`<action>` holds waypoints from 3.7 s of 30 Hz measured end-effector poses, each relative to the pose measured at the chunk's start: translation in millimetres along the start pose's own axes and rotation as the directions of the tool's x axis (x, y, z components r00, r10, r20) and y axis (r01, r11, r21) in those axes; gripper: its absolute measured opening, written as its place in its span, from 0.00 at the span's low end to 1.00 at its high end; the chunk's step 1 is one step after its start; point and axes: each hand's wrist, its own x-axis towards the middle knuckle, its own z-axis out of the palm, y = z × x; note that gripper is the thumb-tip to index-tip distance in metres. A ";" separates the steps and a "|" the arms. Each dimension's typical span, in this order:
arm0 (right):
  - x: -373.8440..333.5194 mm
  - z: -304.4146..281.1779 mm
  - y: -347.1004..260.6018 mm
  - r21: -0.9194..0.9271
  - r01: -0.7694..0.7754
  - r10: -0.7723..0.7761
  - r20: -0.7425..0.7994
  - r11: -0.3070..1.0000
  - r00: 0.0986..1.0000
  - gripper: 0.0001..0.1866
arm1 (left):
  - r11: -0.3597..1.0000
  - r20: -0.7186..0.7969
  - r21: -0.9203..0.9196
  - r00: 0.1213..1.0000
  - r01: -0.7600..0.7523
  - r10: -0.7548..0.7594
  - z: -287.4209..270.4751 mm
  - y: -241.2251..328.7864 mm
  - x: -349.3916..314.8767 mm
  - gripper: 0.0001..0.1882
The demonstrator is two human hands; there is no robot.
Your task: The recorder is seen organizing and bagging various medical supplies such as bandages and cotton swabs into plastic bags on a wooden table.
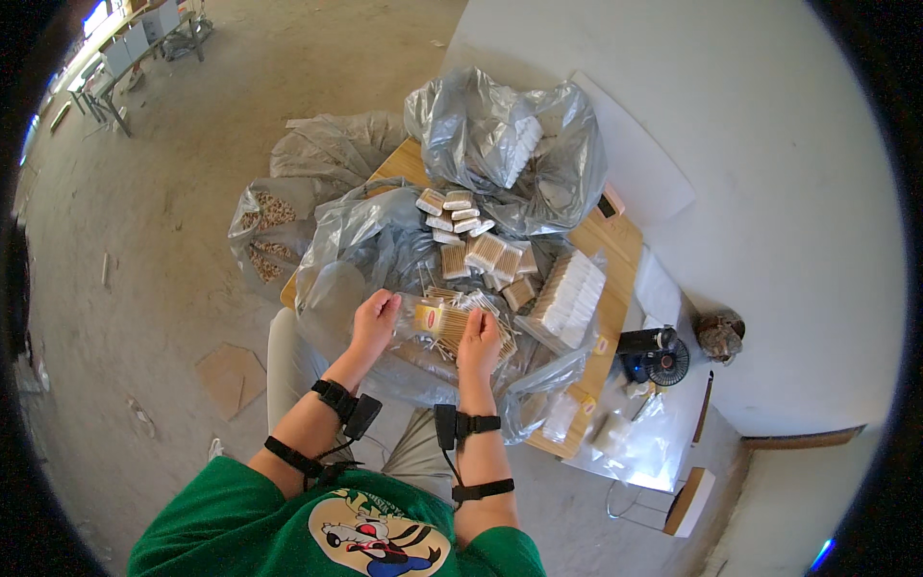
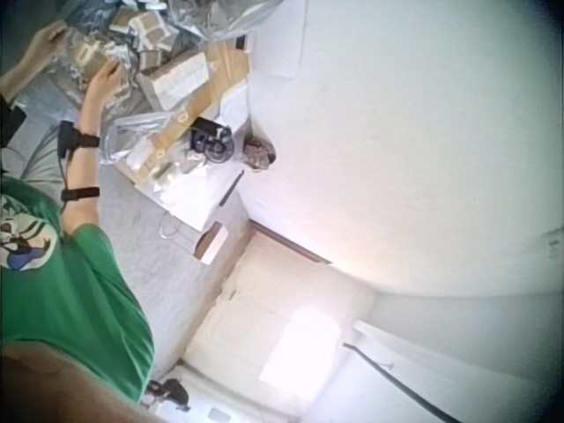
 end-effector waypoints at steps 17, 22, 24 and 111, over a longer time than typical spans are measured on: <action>21.5 -19.0 17.6 -0.416 0.366 -0.440 -0.094 0.832 0.893 0.15 | 0.999 -0.143 0.032 0.989 -0.044 0.048 -27.3 11.8 20.6 0.11; -21.6 1.2 -8.6 0.312 -0.214 0.103 0.337 0.925 0.936 0.19 | 0.970 0.183 0.142 0.968 -0.198 0.171 -21.3 39.0 3.4 0.10; -31.8 1.3 -18.8 0.696 -0.659 0.185 0.635 0.286 0.750 0.21 | 0.930 0.164 0.247 0.958 -0.271 0.235 -17.1 51.7 0.8 0.09; -45.8 -212.7 90.5 0.072 -0.072 0.072 -0.001 0.995 0.997 0.16 | 0.988 0.687 0.088 0.726 -0.123 0.030 93.4 72.7 -69.3 0.07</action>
